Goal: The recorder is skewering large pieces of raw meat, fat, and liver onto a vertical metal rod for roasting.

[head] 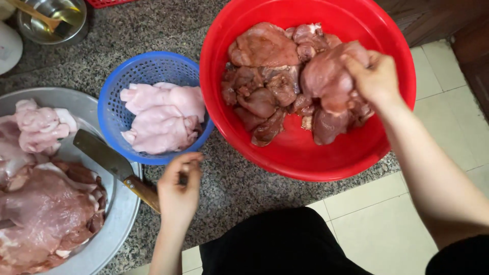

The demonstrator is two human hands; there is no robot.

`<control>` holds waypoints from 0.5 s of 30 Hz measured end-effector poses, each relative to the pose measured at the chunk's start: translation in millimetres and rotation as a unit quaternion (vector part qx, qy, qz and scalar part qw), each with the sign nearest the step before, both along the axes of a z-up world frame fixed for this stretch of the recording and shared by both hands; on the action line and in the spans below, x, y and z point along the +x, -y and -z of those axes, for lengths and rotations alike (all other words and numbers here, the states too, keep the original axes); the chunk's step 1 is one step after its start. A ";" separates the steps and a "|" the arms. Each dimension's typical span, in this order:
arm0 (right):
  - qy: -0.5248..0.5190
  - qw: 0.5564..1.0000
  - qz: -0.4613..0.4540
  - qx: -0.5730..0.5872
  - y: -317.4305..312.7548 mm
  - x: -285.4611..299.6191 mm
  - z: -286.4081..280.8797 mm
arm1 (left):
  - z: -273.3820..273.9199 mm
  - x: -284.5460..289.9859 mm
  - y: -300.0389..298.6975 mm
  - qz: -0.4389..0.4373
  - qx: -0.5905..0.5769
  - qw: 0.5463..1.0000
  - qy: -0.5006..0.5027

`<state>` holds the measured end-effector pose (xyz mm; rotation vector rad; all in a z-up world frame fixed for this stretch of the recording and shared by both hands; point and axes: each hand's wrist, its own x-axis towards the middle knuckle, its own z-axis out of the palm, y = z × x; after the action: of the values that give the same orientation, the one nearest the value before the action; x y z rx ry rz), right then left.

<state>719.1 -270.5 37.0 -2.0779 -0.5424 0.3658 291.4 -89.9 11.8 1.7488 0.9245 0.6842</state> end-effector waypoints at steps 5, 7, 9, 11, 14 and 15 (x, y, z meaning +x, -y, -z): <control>-0.013 0.995 -0.082 -0.046 2.8 -11.4 -89.0 | -9.2 12.3 11.6 0.095 -0.080 0.992 0.037; -0.007 0.993 -0.101 -0.068 -13.2 -38.8 -133.3 | -12.9 19.4 10.5 0.123 -0.141 0.980 0.065; 0.002 0.988 -0.127 -0.086 -28.6 -60.9 -165.7 | -16.5 27.6 5.3 0.145 -0.196 0.965 0.096; -0.006 0.979 -0.185 -0.085 -44.5 -77.3 -184.2 | -20.2 34.8 -5.2 0.197 -0.230 0.941 0.151; -0.001 0.946 -0.320 -0.055 -76.3 -94.1 -185.7 | -45.8 36.3 -31.9 0.242 -0.142 0.934 0.222; 0.003 0.939 -0.341 -0.050 -94.5 -114.0 -191.1 | -51.6 30.9 -40.5 0.222 -0.132 0.940 0.225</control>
<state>605.1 -176.0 228.1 -1.9305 -1.2726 0.7968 322.3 -49.4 63.3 1.4068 0.2731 0.5906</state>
